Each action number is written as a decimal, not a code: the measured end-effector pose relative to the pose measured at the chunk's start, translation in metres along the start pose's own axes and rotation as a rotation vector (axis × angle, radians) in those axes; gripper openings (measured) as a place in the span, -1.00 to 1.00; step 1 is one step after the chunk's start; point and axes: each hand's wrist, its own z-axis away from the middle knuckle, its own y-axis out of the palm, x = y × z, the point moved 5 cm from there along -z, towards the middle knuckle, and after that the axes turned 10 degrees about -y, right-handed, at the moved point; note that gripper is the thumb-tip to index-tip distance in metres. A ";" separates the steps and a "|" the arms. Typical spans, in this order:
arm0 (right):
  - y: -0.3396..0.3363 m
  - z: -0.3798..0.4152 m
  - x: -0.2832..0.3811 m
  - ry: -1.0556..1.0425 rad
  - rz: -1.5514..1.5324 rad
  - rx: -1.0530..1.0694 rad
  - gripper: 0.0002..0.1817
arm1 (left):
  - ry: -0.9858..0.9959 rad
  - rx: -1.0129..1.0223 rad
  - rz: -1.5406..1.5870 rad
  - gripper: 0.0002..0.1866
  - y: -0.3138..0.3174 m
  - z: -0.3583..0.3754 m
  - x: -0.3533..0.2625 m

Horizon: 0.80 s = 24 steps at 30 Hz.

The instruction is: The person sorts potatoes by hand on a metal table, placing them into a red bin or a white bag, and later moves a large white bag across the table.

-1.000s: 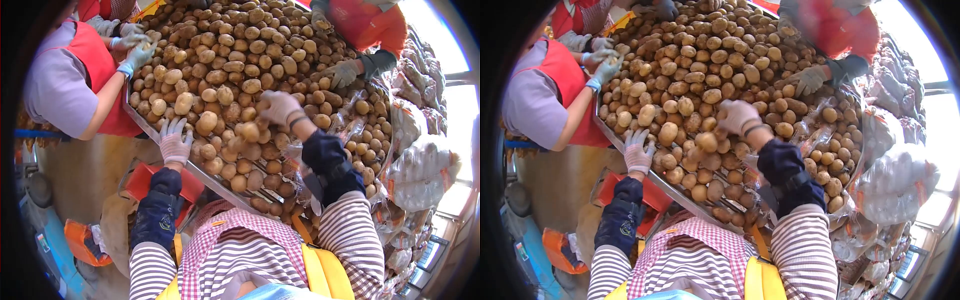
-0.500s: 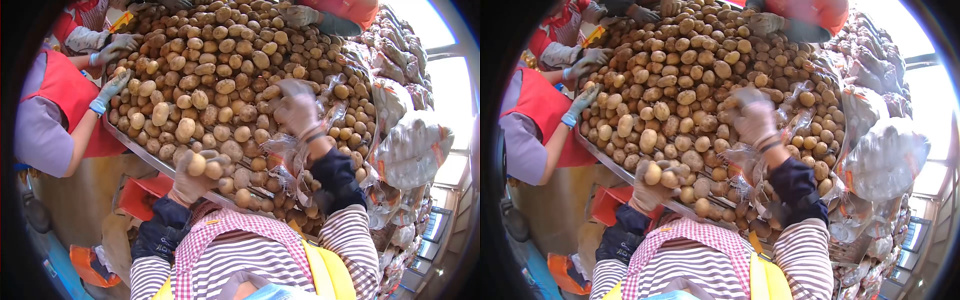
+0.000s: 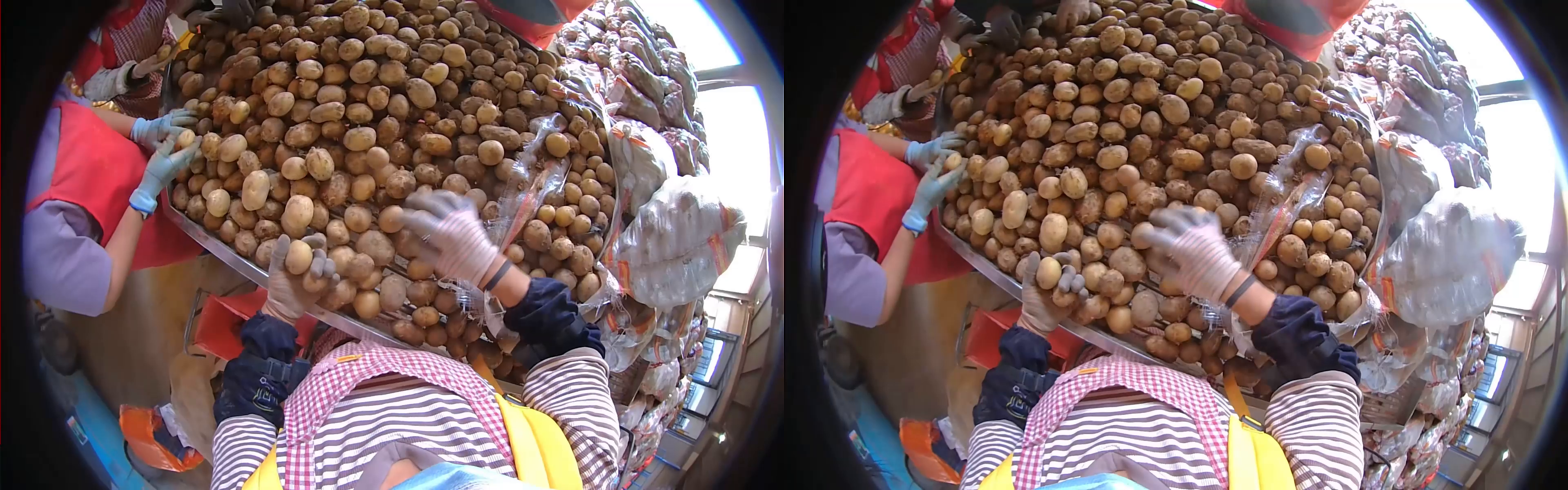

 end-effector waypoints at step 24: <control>-0.014 0.040 -0.104 0.480 0.412 0.263 -0.52 | 0.037 -0.131 -0.231 -0.23 -0.022 0.007 0.000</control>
